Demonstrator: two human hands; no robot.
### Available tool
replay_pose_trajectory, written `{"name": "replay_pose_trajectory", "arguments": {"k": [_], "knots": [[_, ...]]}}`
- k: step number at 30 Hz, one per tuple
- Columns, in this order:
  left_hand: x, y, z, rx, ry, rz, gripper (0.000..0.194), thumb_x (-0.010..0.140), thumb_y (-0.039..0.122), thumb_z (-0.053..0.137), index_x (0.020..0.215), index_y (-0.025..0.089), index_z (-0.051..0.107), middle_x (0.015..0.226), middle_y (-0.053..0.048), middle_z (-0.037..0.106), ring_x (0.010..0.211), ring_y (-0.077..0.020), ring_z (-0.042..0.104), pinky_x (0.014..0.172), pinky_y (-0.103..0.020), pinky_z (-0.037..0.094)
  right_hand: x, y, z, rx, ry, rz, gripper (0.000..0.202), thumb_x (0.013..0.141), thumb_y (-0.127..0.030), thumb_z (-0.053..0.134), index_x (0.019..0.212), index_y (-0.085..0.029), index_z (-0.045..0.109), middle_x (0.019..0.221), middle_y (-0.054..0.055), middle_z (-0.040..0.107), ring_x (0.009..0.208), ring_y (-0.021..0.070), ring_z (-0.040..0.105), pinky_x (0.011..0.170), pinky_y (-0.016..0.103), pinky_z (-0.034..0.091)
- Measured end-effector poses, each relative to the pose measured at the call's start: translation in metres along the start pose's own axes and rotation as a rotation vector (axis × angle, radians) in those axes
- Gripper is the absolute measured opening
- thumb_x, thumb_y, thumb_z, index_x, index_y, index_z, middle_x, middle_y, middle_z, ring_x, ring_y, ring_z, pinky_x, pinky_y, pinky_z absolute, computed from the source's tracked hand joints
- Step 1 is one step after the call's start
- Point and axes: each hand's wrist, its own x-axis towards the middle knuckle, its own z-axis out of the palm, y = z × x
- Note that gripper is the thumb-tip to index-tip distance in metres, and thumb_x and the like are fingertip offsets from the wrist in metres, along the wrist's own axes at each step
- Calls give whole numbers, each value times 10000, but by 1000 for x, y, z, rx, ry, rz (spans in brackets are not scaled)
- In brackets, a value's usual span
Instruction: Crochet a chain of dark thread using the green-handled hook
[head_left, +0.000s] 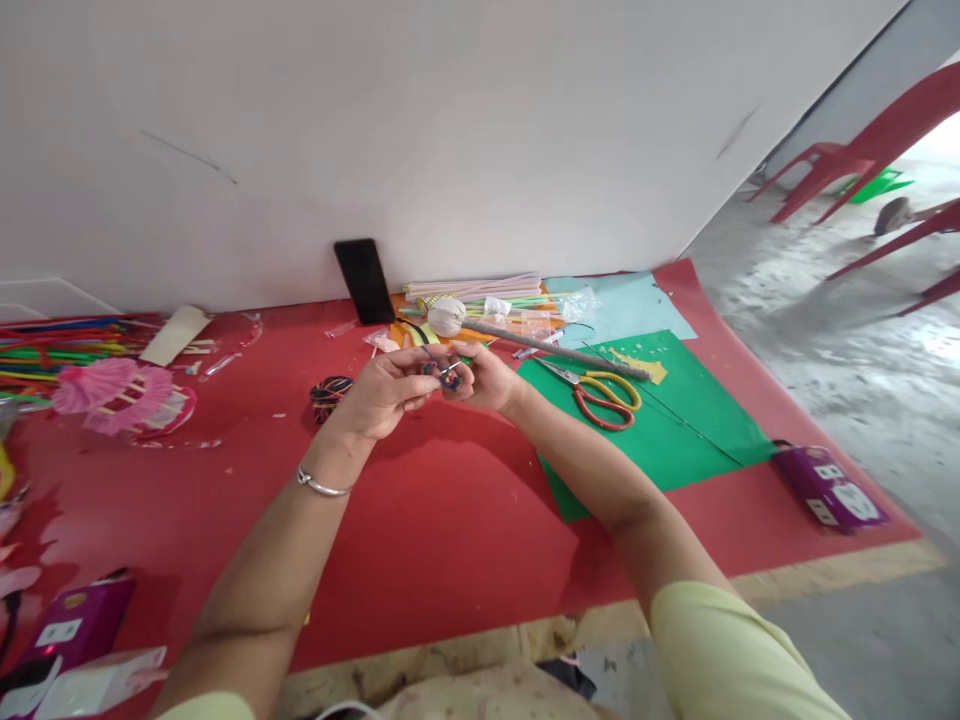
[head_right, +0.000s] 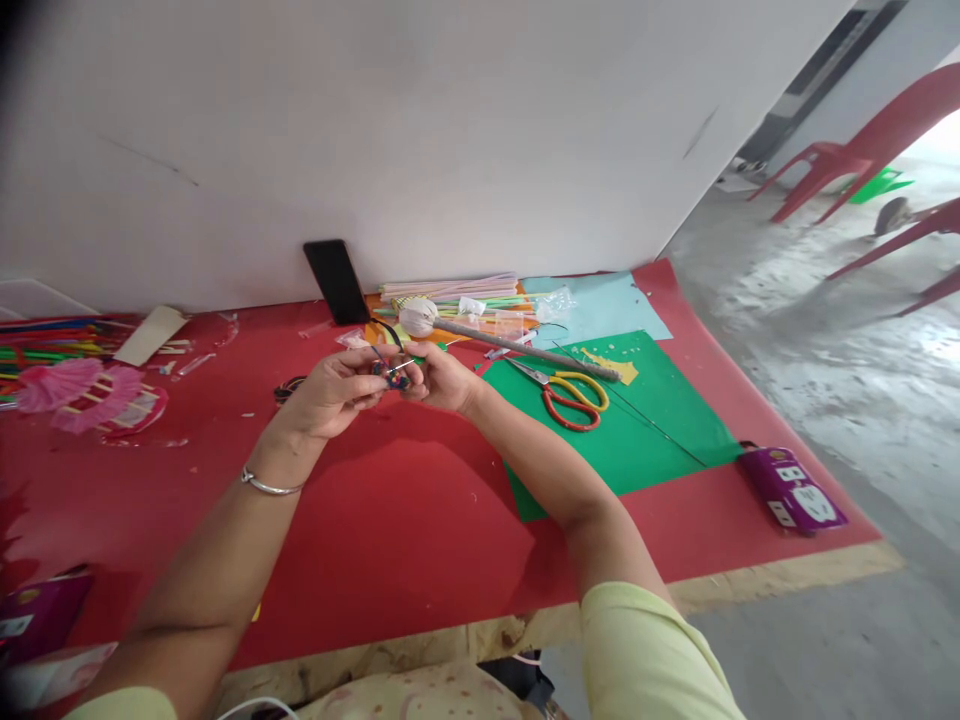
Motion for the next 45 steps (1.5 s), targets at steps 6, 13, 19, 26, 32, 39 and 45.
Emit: {"name": "replay_pose_trajectory", "arguments": {"k": [6, 13, 19, 26, 32, 39, 45], "knots": [[0, -4, -4, 1, -21, -25, 361, 643, 180, 981, 1001, 172, 933, 768, -65, 777, 536, -69, 532, 473, -196, 336, 0, -4, -13, -181, -90, -54, 623, 1087, -460, 547, 527, -199, 471, 573, 23, 580, 510, 114, 523, 462, 196, 417], [-2, -4, -6, 21, -42, -49, 405, 664, 207, 990, 1064, 168, 940, 799, -89, 794, 593, -100, 600, 494, -201, 342, -2, -12, -24, -387, -156, -99, 559, 1006, -540, 667, 578, -186, 610, 580, 15, 640, 541, 134, 629, 565, 235, 547], [-2, -4, -12, 52, -38, -19, 410, 686, 197, 981, 1092, 164, 942, 794, -102, 797, 625, -127, 628, 508, -220, 380, -8, -21, -17, -473, -150, -182, 552, 940, -587, 751, 593, -167, 662, 617, 44, 684, 633, 168, 715, 550, 232, 551], [1, -8, -13, 88, -57, 67, 458, 659, 180, 1029, 1109, 197, 945, 795, -71, 803, 612, -142, 649, 554, -277, 500, -16, -28, -3, -588, -102, -274, 584, 955, -604, 727, 575, -161, 692, 685, 78, 748, 607, 160, 681, 536, 247, 536], [3, -12, -15, 117, 23, 96, 509, 605, 159, 1056, 1099, 203, 943, 921, -84, 859, 779, -196, 780, 703, -307, 625, -20, -33, 3, -670, -53, -330, 554, 968, -569, 708, 593, -162, 700, 656, 73, 732, 614, 155, 654, 589, 261, 512], [2, -11, -15, 104, 11, 92, 496, 602, 136, 1026, 1086, 205, 944, 897, -90, 852, 771, -197, 776, 681, -296, 604, -20, -33, 4, -720, -43, -327, 570, 972, -614, 698, 614, -171, 701, 612, 59, 708, 600, 155, 659, 545, 254, 452], [-1, -7, -10, 86, 4, 83, 420, 640, 179, 1034, 1048, 216, 940, 823, -72, 828, 682, -178, 730, 591, -282, 561, -22, -34, 8, -711, -23, -311, 533, 951, -615, 699, 663, -168, 730, 620, 53, 719, 594, 153, 651, 556, 256, 478]]}}
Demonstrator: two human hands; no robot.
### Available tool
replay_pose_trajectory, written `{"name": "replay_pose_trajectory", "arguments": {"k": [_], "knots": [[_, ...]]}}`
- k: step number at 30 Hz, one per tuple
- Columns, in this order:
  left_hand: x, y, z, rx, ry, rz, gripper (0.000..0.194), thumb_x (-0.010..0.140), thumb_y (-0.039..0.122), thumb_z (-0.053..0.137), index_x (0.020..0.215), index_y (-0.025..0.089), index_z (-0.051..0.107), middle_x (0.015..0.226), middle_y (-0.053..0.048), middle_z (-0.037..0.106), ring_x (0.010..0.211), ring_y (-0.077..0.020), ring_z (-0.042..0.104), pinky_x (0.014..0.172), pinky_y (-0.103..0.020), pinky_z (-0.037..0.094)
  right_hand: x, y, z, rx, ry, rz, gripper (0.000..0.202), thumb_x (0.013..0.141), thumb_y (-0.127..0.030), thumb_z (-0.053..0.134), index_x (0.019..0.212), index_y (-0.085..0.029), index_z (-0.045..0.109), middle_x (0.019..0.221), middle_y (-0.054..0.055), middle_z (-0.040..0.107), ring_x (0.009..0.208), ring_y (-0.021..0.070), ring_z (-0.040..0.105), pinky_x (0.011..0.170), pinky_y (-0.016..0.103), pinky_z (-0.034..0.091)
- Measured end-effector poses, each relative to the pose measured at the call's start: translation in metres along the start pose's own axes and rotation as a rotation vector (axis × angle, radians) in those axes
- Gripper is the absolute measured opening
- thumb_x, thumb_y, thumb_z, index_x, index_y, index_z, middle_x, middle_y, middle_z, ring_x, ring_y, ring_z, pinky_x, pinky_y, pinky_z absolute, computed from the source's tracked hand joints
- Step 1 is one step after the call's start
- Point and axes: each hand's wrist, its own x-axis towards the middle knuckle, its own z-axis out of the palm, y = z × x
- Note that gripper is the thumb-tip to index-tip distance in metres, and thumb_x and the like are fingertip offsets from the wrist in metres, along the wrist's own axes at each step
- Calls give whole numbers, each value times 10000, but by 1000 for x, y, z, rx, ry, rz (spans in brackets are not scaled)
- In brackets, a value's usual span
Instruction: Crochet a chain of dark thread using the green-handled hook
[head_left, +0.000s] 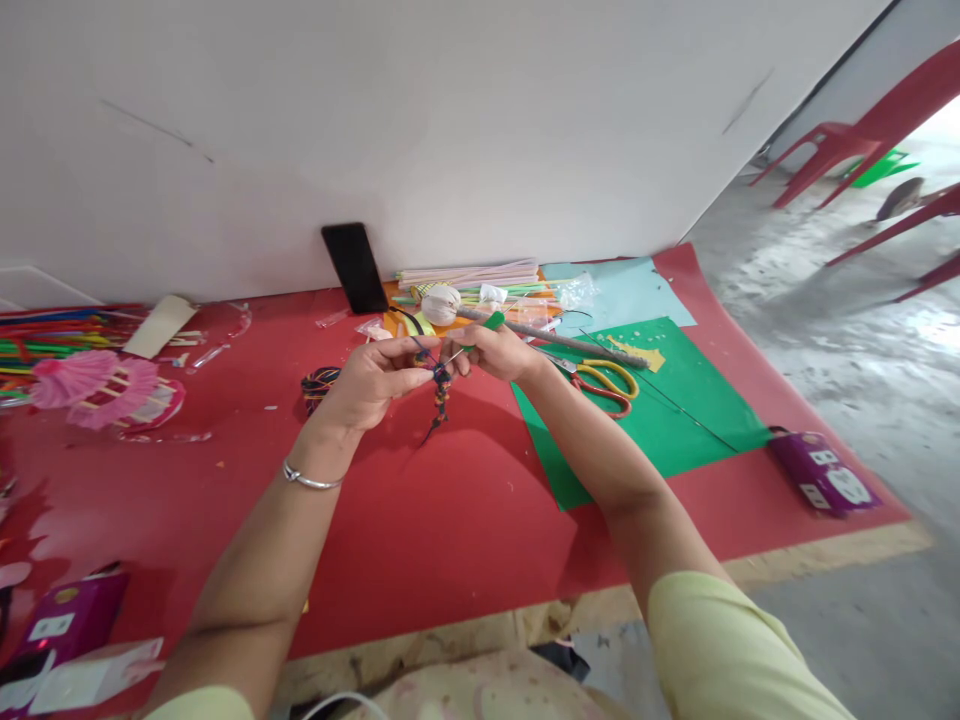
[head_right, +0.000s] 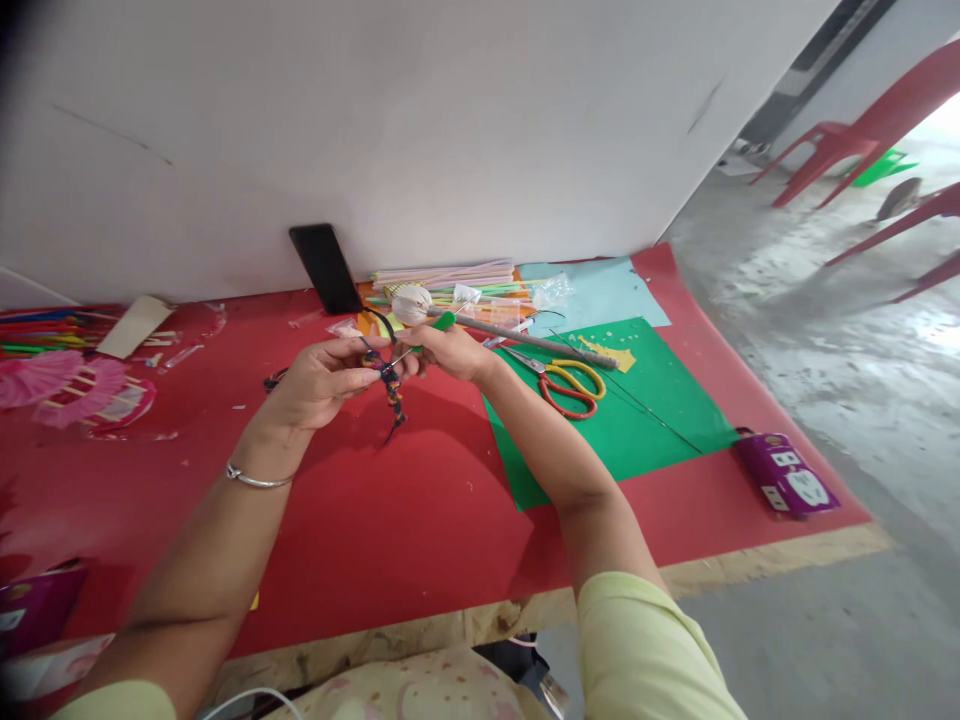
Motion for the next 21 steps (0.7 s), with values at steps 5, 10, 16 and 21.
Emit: {"name": "replay_pose_trajectory", "arguments": {"k": [5, 10, 16, 21], "knots": [[0, -1, -1, 42, 32, 30, 433, 636, 176, 1040, 1056, 205, 940, 920, -92, 852, 801, -204, 788, 709, -301, 628, -2, -5, 1, -17, 4, 13, 468, 936, -554, 681, 718, -149, 764, 629, 51, 719, 571, 139, 627, 537, 246, 460], [0, -2, -6, 159, 69, 105, 439, 673, 192, 1031, 1103, 223, 946, 919, -57, 825, 814, -161, 742, 764, -278, 618, -5, -14, 5, -102, 59, -21, 500, 953, -552, 666, 648, -159, 716, 674, 67, 736, 604, 137, 628, 549, 242, 467], [3, -6, -9, 288, 273, 216, 428, 672, 213, 1041, 1087, 203, 936, 931, -56, 827, 802, -167, 713, 734, -285, 596, -10, -21, 17, -502, 187, -284, 543, 1116, -520, 562, 731, -180, 737, 866, 93, 788, 845, 190, 730, 784, 303, 591], [7, -8, -3, 224, 390, 271, 484, 602, 215, 1071, 1063, 210, 923, 909, -42, 828, 780, -160, 711, 720, -283, 600, -9, -4, 34, -814, 201, -540, 512, 1188, -524, 487, 949, -180, 781, 1264, 171, 804, 1138, 253, 775, 1012, 400, 626]]}}
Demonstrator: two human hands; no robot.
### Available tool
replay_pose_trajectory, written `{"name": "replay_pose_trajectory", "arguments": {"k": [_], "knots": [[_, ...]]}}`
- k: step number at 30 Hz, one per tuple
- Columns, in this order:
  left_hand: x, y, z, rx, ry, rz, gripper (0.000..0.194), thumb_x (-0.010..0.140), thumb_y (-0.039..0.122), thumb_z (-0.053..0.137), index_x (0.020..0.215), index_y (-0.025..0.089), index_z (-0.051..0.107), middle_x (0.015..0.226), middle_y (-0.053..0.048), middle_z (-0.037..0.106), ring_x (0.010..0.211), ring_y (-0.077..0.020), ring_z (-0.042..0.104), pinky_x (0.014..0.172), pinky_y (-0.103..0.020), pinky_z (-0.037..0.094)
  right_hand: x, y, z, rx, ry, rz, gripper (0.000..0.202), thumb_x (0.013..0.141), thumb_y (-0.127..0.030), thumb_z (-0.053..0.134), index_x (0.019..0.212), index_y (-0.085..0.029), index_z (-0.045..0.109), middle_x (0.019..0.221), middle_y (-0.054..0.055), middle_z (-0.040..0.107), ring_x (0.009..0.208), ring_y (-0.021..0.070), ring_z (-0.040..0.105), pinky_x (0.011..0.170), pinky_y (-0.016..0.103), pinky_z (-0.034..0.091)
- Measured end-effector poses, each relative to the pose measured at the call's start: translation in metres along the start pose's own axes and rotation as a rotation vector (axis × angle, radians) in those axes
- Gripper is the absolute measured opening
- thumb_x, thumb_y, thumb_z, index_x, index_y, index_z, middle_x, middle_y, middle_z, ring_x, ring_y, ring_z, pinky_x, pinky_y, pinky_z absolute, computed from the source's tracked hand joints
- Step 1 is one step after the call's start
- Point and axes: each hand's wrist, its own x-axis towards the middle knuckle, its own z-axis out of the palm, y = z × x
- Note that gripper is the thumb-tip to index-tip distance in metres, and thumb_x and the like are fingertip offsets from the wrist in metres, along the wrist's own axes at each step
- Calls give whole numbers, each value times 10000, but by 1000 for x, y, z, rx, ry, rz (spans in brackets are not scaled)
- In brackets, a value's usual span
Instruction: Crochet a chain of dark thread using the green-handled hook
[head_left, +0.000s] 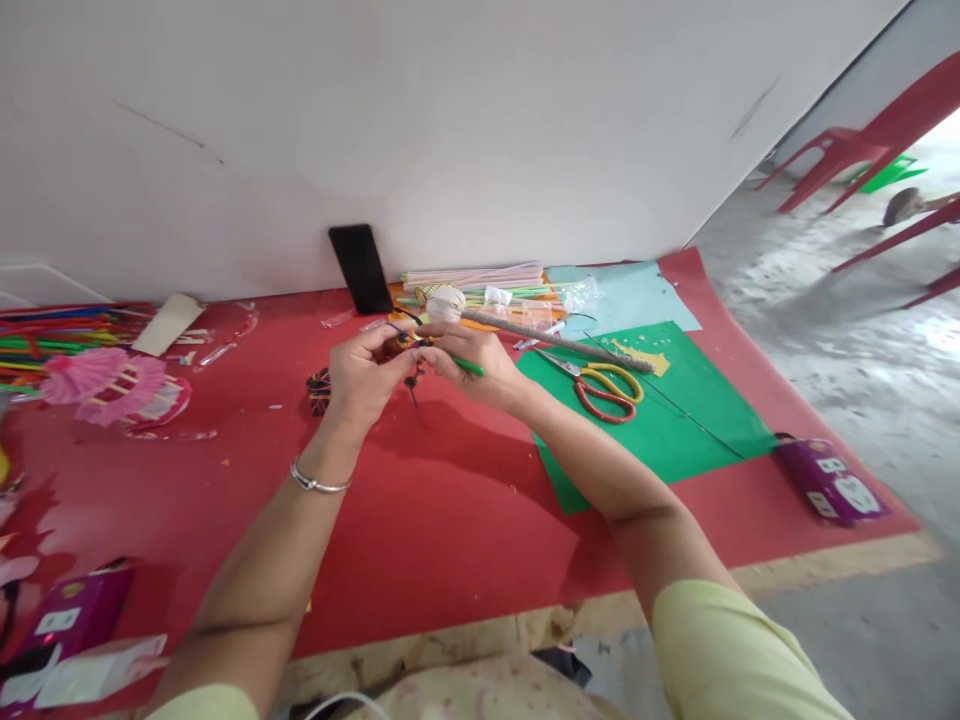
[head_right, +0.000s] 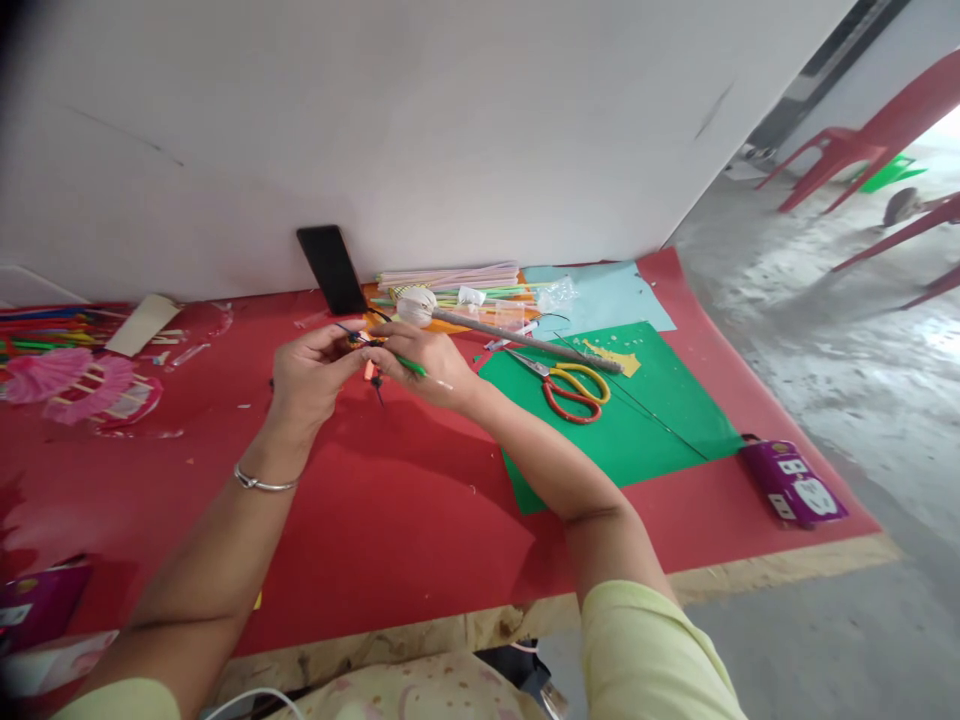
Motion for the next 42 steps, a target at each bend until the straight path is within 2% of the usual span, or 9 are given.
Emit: {"name": "replay_pose_trajectory", "arguments": {"k": [4, 7, 9, 17, 22, 27, 33, 37, 42], "knots": [[-1, 7, 5, -136, 43, -89, 424, 549, 180, 1047, 949, 217, 910, 779, -5, 766, 642, -96, 603, 547, -213, 465, -8, 5, 16, -147, 46, -82, 456, 1207, -474, 456, 1062, -165, 758, 1208, 179, 770, 1066, 235, 764, 966, 389, 647], [0, 12, 6, -269, -13, -257, 394, 537, 163, 1009, 913, 196, 897, 716, -4, 731, 521, -50, 487, 439, -190, 279, -13, 11, 22, -270, 82, -102, 399, 1188, -489, 513, 1093, -184, 751, 1244, 170, 757, 1121, 242, 752, 1023, 396, 647], [2, 14, 4, -310, -64, -323, 369, 543, 156, 988, 899, 173, 891, 719, -16, 729, 505, -43, 481, 427, -183, 247, -15, 16, 24, -332, 86, -124, 389, 1168, -513, 553, 1087, -190, 755, 1256, 169, 758, 1161, 257, 750, 1041, 402, 649], [4, 17, -5, -243, -141, -238, 318, 648, 289, 1015, 923, 169, 911, 712, -39, 725, 546, -70, 530, 439, -186, 302, -16, 17, 20, -295, 47, -182, 408, 1189, -484, 508, 1105, -175, 761, 1229, 177, 744, 1138, 251, 746, 1014, 398, 646], [6, 15, -7, -216, -125, -179, 442, 547, 352, 1118, 917, 205, 925, 803, -45, 783, 528, -54, 502, 434, -197, 317, -16, 14, 20, -266, 32, -189, 409, 1194, -476, 493, 1102, -176, 756, 1215, 180, 753, 1122, 257, 749, 1003, 412, 646], [9, 11, -13, -60, -87, -12, 504, 565, 347, 1122, 1013, 218, 933, 802, -35, 792, 663, -136, 647, 584, -266, 527, -18, 15, 22, -359, 35, -241, 358, 1190, -431, 521, 1099, -185, 763, 1185, 164, 779, 1099, 254, 759, 981, 398, 642], [10, 12, -16, 26, -53, 33, 460, 599, 297, 1111, 992, 184, 901, 827, -31, 797, 756, -149, 692, 725, -279, 582, -20, 20, 25, -469, 91, -279, 367, 1186, -425, 529, 1104, -161, 769, 1223, 189, 783, 1079, 276, 758, 956, 417, 640], [9, 14, -20, -134, -235, -113, 522, 625, 269, 1101, 1104, 190, 908, 759, -15, 750, 620, -92, 596, 545, -215, 459, -21, 25, 23, -463, 125, -369, 381, 1157, -486, 579, 1136, -160, 773, 1296, 203, 766, 1139, 294, 760, 995, 430, 651], [14, 10, -32, -245, -495, -376, 531, 628, 197, 1084, 1128, 174, 908, 741, -25, 712, 597, -97, 610, 519, -213, 440, -18, 35, 16, -417, 12, -477, 423, 1140, -558, 573, 1139, -190, 782, 1341, 175, 765, 1193, 288, 768, 1047, 456, 669]]}}
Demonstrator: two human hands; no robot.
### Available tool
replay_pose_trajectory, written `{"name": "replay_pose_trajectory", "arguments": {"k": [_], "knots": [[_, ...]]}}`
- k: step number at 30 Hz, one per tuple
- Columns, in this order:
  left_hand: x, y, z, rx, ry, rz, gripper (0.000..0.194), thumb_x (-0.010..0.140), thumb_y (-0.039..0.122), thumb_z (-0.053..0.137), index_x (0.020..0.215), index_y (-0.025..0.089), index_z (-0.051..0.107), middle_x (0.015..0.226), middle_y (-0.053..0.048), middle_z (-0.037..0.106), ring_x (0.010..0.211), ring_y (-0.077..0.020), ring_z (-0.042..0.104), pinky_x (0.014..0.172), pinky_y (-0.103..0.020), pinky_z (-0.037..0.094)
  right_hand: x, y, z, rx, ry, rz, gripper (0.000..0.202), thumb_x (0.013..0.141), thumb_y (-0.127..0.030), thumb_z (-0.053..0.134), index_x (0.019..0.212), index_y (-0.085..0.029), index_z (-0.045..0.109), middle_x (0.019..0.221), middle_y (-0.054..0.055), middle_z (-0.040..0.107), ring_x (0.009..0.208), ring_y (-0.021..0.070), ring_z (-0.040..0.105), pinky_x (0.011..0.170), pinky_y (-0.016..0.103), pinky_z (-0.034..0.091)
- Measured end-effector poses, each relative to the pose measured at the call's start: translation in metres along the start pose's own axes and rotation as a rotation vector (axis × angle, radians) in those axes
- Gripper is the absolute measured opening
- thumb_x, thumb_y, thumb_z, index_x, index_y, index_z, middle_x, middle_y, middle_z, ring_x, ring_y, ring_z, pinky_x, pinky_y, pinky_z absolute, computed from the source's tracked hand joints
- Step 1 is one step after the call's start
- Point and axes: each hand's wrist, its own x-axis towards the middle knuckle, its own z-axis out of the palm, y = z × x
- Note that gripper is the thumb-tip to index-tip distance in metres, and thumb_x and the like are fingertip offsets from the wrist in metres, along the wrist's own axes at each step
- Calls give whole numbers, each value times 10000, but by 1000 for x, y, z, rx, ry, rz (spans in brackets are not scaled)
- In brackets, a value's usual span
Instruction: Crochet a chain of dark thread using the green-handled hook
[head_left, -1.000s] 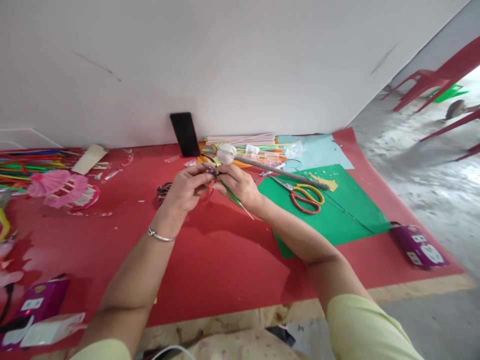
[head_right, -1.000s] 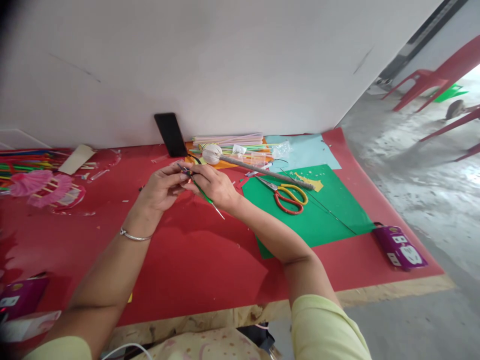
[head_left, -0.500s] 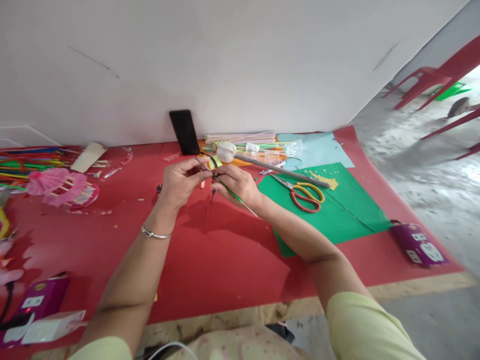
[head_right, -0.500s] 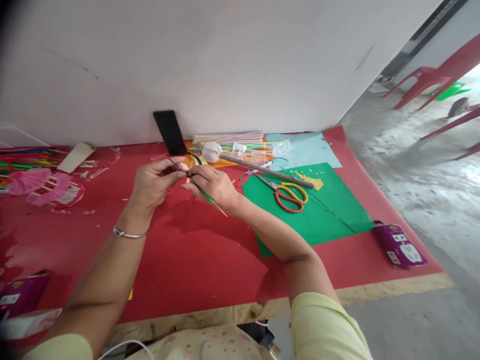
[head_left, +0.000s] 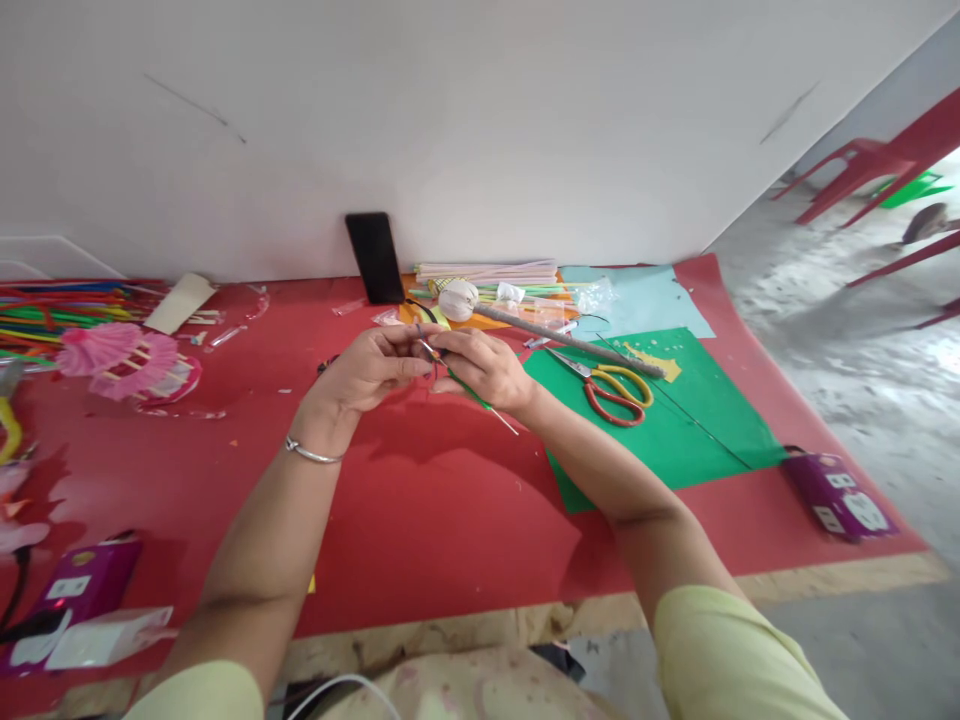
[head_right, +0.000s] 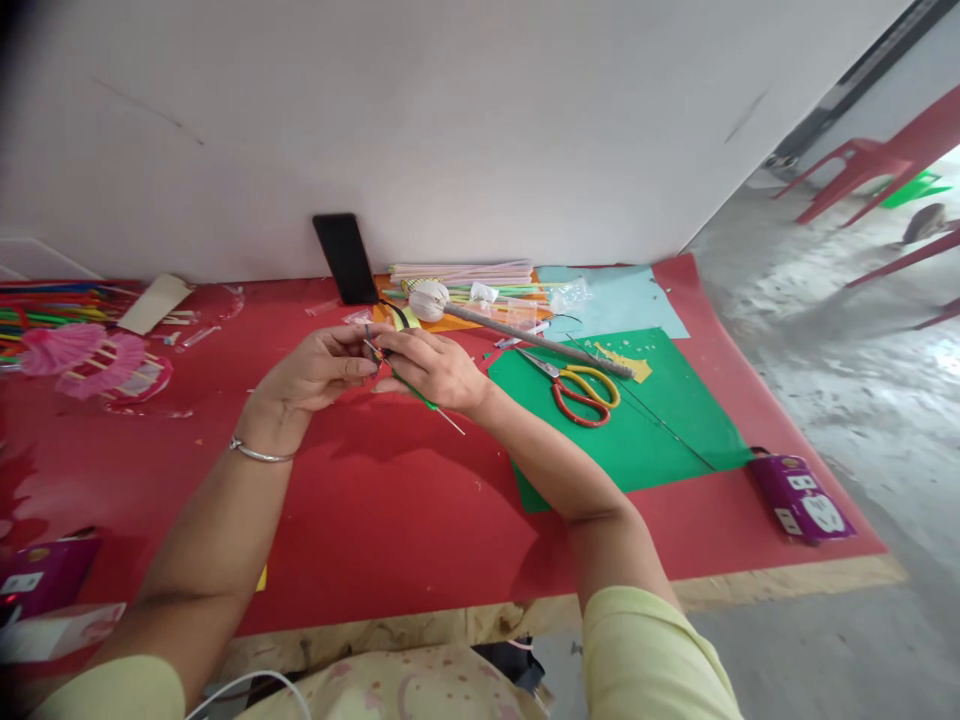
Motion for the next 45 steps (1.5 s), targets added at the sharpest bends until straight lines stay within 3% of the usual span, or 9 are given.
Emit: {"name": "replay_pose_trajectory", "arguments": {"k": [4, 11, 19, 23, 27, 31, 36, 40, 45], "knots": [[0, 0, -11, 14, -11, -37, 554, 655, 172, 1053, 1187, 171, 896, 760, -26, 712, 568, -81, 573, 476, -210, 343, 5, 5, -9, 27, -79, -48, 398, 1168, -490, 561, 1149, -171, 798, 1335, 172, 777, 1223, 284, 770, 1068, 444, 671], [-6, 6, -14, 190, 65, 14, 411, 764, 146, 939, 1174, 152, 902, 742, -14, 671, 511, -53, 444, 456, -242, 218, 30, -8, -43, 409, -234, 175, 347, 1191, -366, 529, 1158, -151, 800, 1287, 167, 803, 1204, 248, 778, 1088, 391, 631], [-6, 11, -9, 123, -13, -47, 341, 636, 193, 980, 976, 206, 944, 688, -28, 677, 476, -50, 430, 435, -224, 236, 33, -14, -53, 1032, -200, 645, 519, 1153, -578, 556, 901, -187, 787, 935, 67, 779, 951, 204, 783, 960, 349, 623], [-5, 10, -4, 97, 12, -57, 300, 601, 186, 994, 895, 195, 940, 683, -39, 708, 457, -39, 423, 436, -211, 231, 27, -13, -45, 1296, -178, 890, 549, 1032, -707, 700, 902, -185, 811, 806, 53, 744, 877, 246, 807, 917, 402, 664], [-3, 5, 10, 65, 63, 22, 297, 606, 207, 1019, 888, 173, 932, 700, -72, 742, 492, -64, 472, 447, -206, 241, 25, -11, -28, 1510, -125, 1030, 644, 994, -766, 711, 712, -188, 725, 724, 43, 694, 746, 214, 756, 866, 404, 678], [-1, 1, 25, 40, 128, 122, 279, 622, 231, 1014, 884, 179, 933, 724, -73, 752, 511, -64, 467, 449, -208, 245, 27, -12, -15, 1513, -40, 1161, 731, 1076, -776, 566, 649, -187, 639, 708, 43, 665, 672, 152, 665, 734, 296, 620], [2, 0, 31, 9, 223, 189, 349, 563, 159, 998, 902, 210, 930, 650, -11, 689, 495, -72, 501, 441, -204, 234, 23, -13, -7, 1367, 124, 1129, 685, 1018, -824, 622, 741, -200, 673, 766, 19, 645, 684, 128, 587, 648, 251, 531], [4, -4, 32, -2, 297, 218, 348, 558, 150, 1004, 891, 209, 920, 709, -25, 733, 473, -55, 469, 437, -208, 217, 18, -12, -1, 1351, 122, 1042, 660, 995, -831, 642, 799, -204, 711, 810, 20, 662, 712, 134, 596, 657, 261, 510], [7, -8, 33, -37, 377, 233, 328, 538, 135, 981, 849, 215, 910, 654, -2, 707, 448, -44, 434, 427, -203, 231, 17, -13, 5, 1355, 127, 1091, 681, 970, -866, 628, 839, -201, 697, 826, 28, 672, 764, 150, 616, 637, 258, 487]]}}
